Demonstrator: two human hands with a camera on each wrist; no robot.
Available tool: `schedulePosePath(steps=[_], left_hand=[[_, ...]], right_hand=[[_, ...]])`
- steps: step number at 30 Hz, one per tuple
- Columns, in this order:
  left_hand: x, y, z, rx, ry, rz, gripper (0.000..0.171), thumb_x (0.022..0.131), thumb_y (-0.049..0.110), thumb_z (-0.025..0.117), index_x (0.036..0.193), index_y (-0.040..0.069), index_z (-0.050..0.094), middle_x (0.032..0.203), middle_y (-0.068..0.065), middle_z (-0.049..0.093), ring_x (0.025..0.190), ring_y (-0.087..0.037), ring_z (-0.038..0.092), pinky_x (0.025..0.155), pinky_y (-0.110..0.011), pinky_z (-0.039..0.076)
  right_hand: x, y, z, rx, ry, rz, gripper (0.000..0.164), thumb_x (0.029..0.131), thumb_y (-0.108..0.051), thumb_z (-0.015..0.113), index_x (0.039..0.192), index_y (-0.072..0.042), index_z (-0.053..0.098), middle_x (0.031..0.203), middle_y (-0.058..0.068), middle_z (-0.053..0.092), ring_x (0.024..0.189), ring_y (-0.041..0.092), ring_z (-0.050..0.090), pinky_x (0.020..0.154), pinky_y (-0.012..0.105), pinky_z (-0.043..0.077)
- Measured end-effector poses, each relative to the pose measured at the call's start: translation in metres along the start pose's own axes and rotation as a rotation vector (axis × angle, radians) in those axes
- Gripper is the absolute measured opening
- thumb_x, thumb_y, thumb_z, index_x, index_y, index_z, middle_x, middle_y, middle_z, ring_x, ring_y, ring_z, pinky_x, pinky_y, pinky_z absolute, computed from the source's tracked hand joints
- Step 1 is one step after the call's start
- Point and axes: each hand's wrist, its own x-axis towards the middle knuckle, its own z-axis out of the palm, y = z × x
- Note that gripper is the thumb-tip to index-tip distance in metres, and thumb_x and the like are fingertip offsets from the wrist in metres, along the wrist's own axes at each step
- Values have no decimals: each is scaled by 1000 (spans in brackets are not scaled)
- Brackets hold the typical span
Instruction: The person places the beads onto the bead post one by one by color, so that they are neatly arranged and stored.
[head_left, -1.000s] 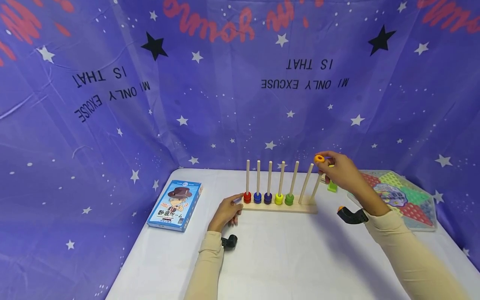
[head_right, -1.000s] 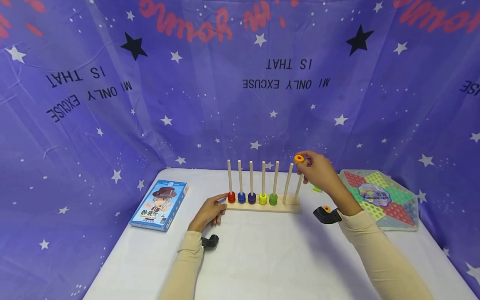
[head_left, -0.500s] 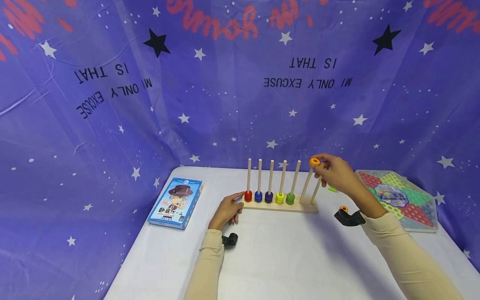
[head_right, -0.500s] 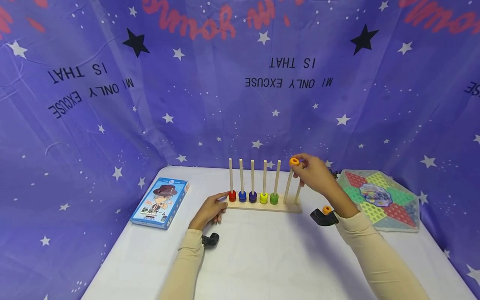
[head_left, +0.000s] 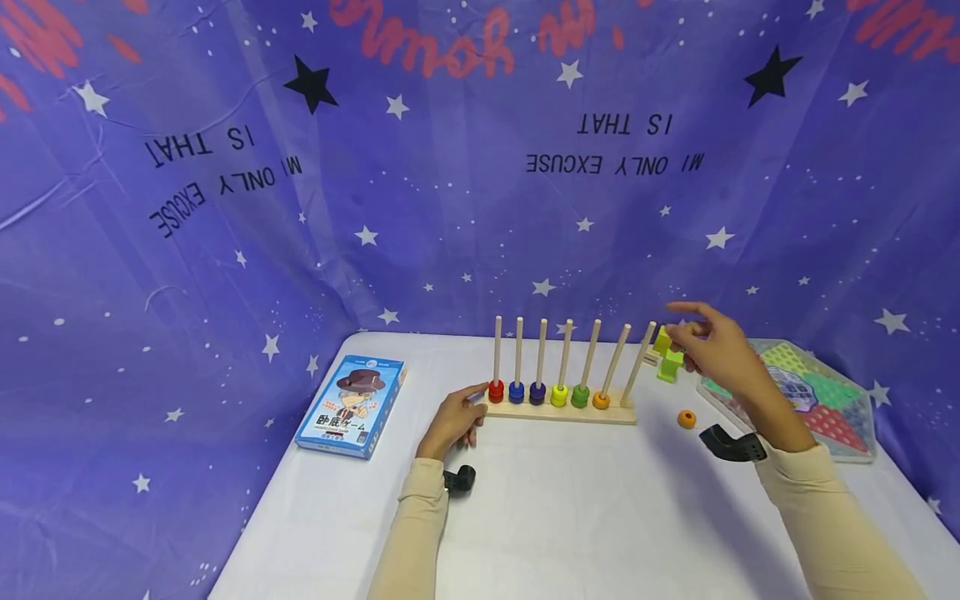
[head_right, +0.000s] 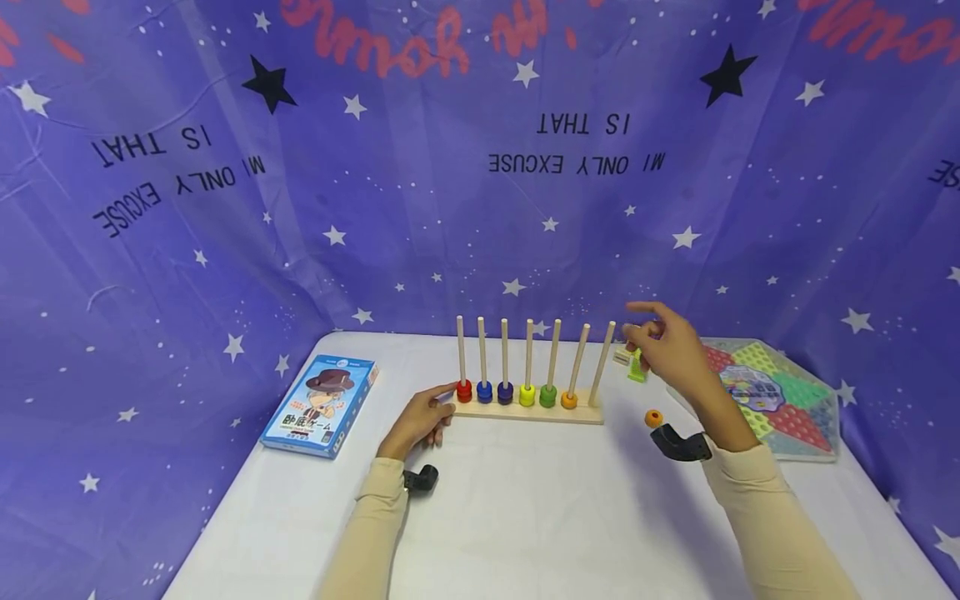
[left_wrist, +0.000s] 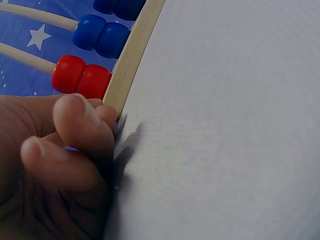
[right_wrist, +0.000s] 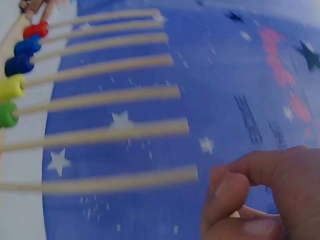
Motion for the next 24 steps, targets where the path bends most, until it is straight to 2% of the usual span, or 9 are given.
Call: schedulePosePath(steps=[3,6,9,14,18,24], left_hand=[[0,2,-1,6,7,-7,50,93,10,57,141,20,49,68,-11,59,35,-11,46,32,-22,40],[-1,3,-2,11,10,6,50,92,9,57,141,18,49,68,-12,59,35,-12,46,32,-22,40],[-1,3,-2,14,5,15,50,93,9,56,141,17,49,68,-13,59,35,-12,46,32,-23,40],[-2,3,-1,-3,1,-1,50,92,9,57,141,18,50,69,-13,60,35,-12,46,32,-22,40],[-2,2,0,-8,3,-6,49,93,9,58,140,19,50,69,-13,60,35,-12,46,32,-22,40],[0,-2,2,-8,2,-5,48,93,11,57,140,19,50,69,-12,60,35,-11,46,32,-22,40]], right_hand=[[-7,23,-11,51,-3,72,59,96,-43,52,143,-11,38,83,9,60,52,18,47,44,33,41],[-12,58,-11,97,-29,133,57,97,-41,52,142,-9,37,80,6,60,51,15,45,44,32,40],[-19,95,-5,118,-59,202,60,96,-41,53,142,-6,36,79,4,60,51,13,48,43,30,41],[-35,147,13,151,-95,301,70,94,-45,55,145,-4,30,88,14,61,51,12,50,45,31,42],[-42,170,31,183,-125,373,69,95,-41,55,146,-2,29,88,11,63,52,12,52,45,29,42],[-41,186,47,193,-125,428,58,98,-31,53,143,-1,30,81,1,66,53,13,57,43,25,39]])
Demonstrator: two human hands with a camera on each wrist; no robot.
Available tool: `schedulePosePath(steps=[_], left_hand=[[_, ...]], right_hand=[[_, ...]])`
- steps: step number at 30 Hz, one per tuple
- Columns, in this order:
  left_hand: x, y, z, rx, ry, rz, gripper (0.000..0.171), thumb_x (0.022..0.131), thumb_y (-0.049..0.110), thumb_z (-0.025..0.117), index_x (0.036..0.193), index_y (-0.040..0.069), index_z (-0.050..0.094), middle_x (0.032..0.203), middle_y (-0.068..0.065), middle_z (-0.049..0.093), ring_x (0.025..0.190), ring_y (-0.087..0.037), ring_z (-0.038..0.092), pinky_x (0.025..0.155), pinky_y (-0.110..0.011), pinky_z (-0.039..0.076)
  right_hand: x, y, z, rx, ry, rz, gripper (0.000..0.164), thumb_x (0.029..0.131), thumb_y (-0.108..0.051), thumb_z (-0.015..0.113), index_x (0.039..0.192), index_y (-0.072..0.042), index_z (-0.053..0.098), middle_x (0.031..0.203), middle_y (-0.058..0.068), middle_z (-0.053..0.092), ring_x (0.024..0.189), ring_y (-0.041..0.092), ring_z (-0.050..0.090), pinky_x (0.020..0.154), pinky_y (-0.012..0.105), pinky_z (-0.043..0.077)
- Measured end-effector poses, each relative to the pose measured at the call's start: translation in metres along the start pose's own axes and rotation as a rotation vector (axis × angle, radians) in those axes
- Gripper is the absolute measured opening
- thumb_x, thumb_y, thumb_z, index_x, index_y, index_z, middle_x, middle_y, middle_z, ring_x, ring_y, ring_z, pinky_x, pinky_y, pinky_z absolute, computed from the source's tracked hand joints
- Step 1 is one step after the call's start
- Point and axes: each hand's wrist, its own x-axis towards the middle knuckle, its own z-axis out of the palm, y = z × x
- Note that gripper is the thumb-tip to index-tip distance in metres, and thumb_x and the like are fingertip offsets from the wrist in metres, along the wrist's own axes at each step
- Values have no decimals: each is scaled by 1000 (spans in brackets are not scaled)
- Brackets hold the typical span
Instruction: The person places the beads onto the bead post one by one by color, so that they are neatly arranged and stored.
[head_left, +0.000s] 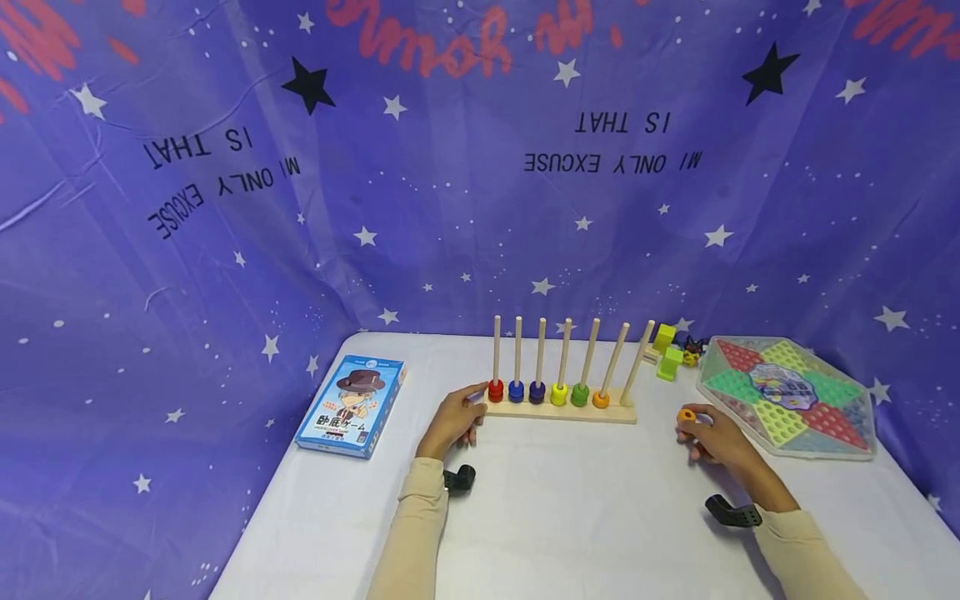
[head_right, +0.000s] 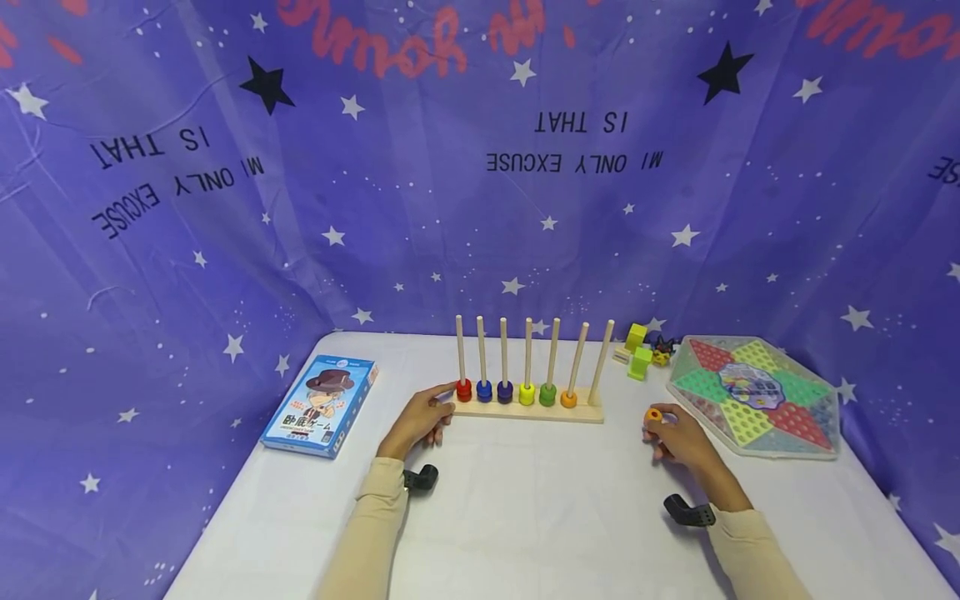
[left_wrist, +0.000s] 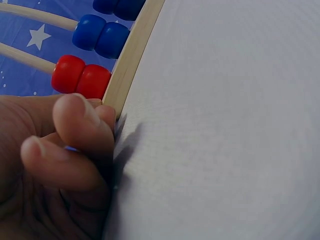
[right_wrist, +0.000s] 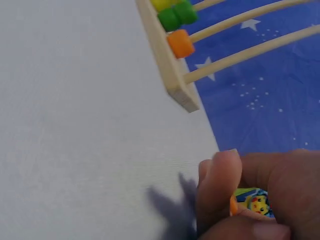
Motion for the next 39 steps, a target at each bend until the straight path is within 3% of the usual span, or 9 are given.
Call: schedulePosePath(steps=[7,11,15,20,28,33,39], left_hand=[[-1,1,0,-4,3,0,49,93,10,58,140,19,50,70,-14,60,35,-11,46,32,-22,40],[0,2,0,-2,1,-1,49,93,10,57,141,19,50,69,-12,59,35,-11,46,32,-22,40],[1,2,-1,5,5,-1,49,93,11,57,141,20,50,68,-11,59,35,-11,46,33,-22,40],[0,4,-2,15,10,18,49,93,10,57,141,18,50,69,-13,60,35,-12,47,33,-23,41],[-2,5,-3,-6,4,-4,49,93,10,58,141,19,50,69,-13,60,35,-12,46,32,-22,40],[-1,5,-4,4,17,-2,49,93,10,57,141,19,50,69,-13,59,35,-11,46,32,-22,39],[-2,3,-1,-9,0,-21,49,92,10,58,140,20,50,69,-12,60,35,-11,45,33,-22,40]], right_hand=[[2,0,4,-18,27,4,50,98,-26,51,138,0,35,79,1,66,54,17,60,44,27,43],[-3,-14,-3,-46,26,-59,53,99,-29,51,139,2,35,83,6,66,55,17,59,45,27,43],[-12,-49,-16,-80,38,-146,58,99,-34,50,142,1,33,86,11,67,56,18,60,45,29,43],[-25,-110,-27,-130,54,-240,60,99,-38,48,143,0,31,83,6,66,56,21,61,45,30,44],[-46,-190,-18,-117,104,-352,52,96,-39,54,138,-11,42,88,12,64,57,25,58,50,34,52],[-44,-214,-1,-128,54,-407,51,96,-37,56,139,-11,43,85,12,64,54,27,57,44,33,48],[-37,-216,17,-110,-17,-420,46,97,-29,56,137,-9,44,84,15,64,50,23,56,44,34,49]])
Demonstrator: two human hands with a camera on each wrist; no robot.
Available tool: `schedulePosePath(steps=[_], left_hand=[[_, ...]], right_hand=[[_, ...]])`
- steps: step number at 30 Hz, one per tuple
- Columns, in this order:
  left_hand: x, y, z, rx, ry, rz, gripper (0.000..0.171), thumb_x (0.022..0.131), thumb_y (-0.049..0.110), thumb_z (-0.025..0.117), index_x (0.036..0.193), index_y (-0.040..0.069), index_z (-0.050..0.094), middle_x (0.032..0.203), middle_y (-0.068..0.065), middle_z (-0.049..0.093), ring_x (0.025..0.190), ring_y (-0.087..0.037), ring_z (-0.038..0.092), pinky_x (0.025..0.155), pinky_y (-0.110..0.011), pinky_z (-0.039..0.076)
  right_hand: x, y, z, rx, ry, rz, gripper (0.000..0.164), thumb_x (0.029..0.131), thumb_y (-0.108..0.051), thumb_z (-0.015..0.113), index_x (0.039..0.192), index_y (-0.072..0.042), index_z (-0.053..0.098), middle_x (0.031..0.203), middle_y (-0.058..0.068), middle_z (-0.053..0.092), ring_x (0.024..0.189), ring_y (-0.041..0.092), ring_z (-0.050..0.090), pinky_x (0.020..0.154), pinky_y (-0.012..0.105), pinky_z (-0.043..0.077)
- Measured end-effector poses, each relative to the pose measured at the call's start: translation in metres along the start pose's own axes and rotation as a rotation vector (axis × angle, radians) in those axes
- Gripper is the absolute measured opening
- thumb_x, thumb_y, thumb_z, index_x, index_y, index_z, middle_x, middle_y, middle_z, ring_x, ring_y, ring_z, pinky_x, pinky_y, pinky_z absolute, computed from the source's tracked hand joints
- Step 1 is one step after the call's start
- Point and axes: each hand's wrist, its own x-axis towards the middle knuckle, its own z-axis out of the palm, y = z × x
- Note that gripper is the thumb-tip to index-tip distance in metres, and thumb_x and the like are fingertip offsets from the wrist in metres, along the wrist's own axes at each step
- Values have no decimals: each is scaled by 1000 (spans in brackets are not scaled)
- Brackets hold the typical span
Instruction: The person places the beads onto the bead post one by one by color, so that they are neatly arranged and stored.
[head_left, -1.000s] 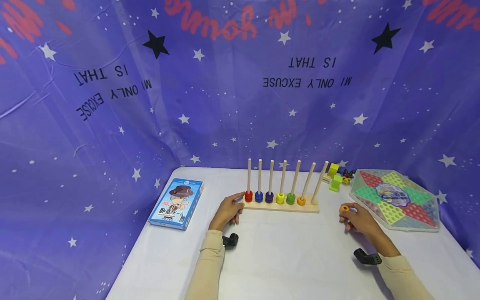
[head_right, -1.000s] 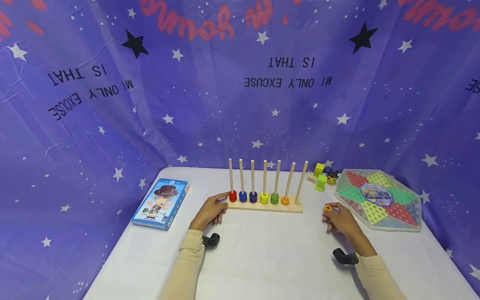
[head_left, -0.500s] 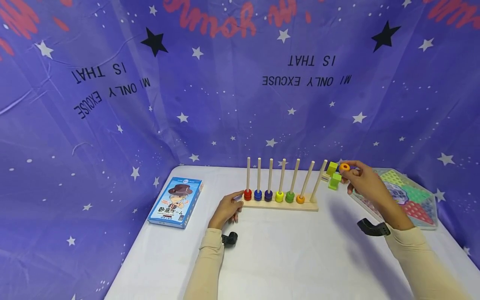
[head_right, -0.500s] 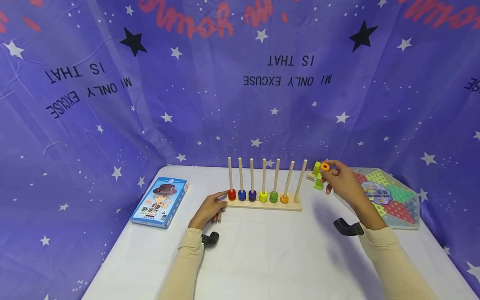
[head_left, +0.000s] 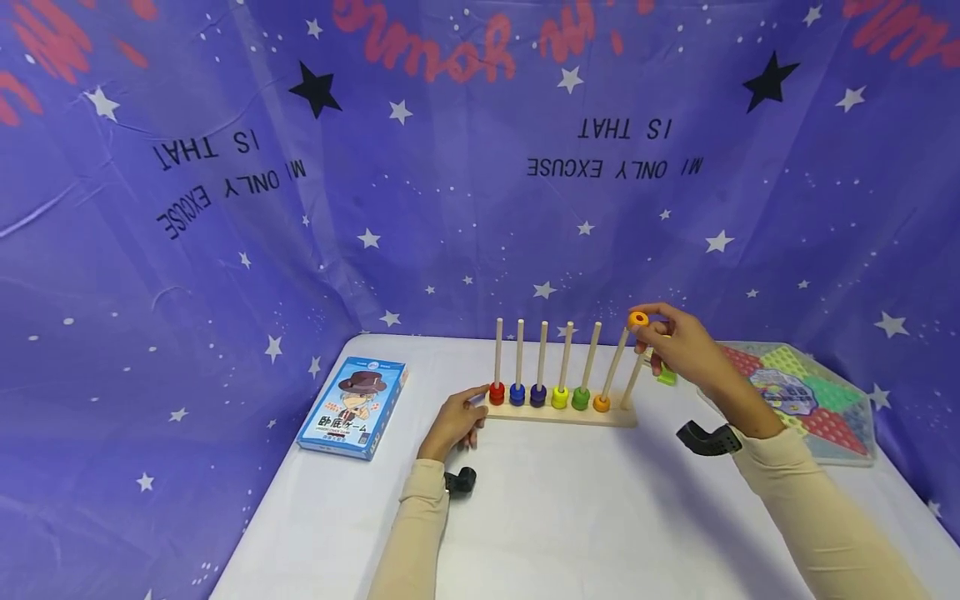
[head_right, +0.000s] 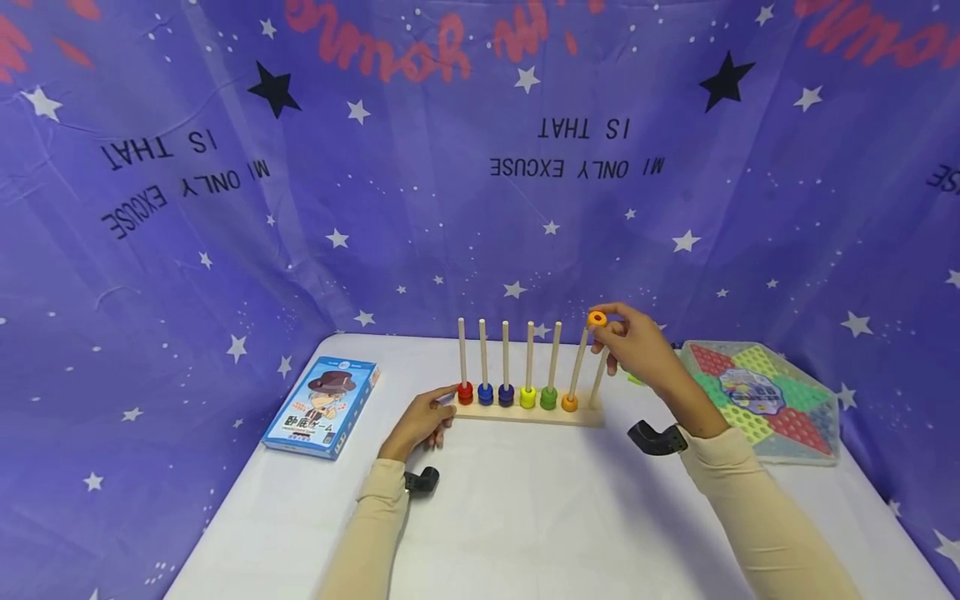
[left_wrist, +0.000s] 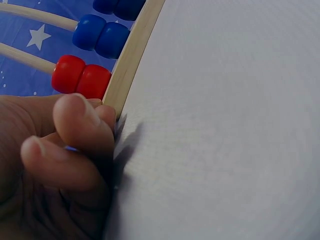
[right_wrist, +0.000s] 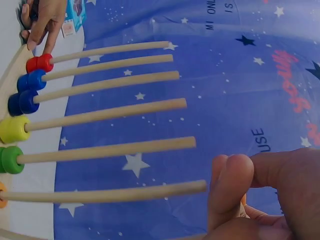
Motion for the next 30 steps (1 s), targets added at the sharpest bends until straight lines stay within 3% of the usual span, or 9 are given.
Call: schedulePosePath(steps=[6,14,22,26,30], left_hand=[[0,0,3,2,-3,10,50,92,10,58,140,19,51,68,-11,59,34,-11,45,32,-22,40],[4,0,4,6,0,8,50,92,9,58,140,20,50,68,-11,59,34,-11,45,32,-22,40],[5,0,11,8,-10,14,50,92,9,58,140,20,50,67,-11,59,34,-11,45,32,-22,40],[5,0,10,18,-6,2,50,93,10,58,141,20,50,69,-11,59,34,-11,45,32,-22,40],[5,0,5,20,5,7,49,93,11,58,141,20,50,69,-12,60,35,-11,46,32,-22,40]], right_hand=[[3,4,6,6,-8,-5,47,97,-33,55,135,-7,45,85,13,65,51,21,57,50,39,53],[2,8,7,-32,-35,-1,46,98,-29,54,138,-9,43,86,16,65,52,25,58,47,35,50],[-15,14,4,-35,3,-32,49,98,-27,54,143,-11,40,85,18,63,52,26,59,41,30,43],[-28,21,9,-33,68,-46,48,99,-24,52,143,-12,38,87,19,62,54,27,59,40,30,41],[-45,29,27,-135,170,-62,49,98,-23,53,143,-12,37,86,12,61,55,23,60,43,31,47]])
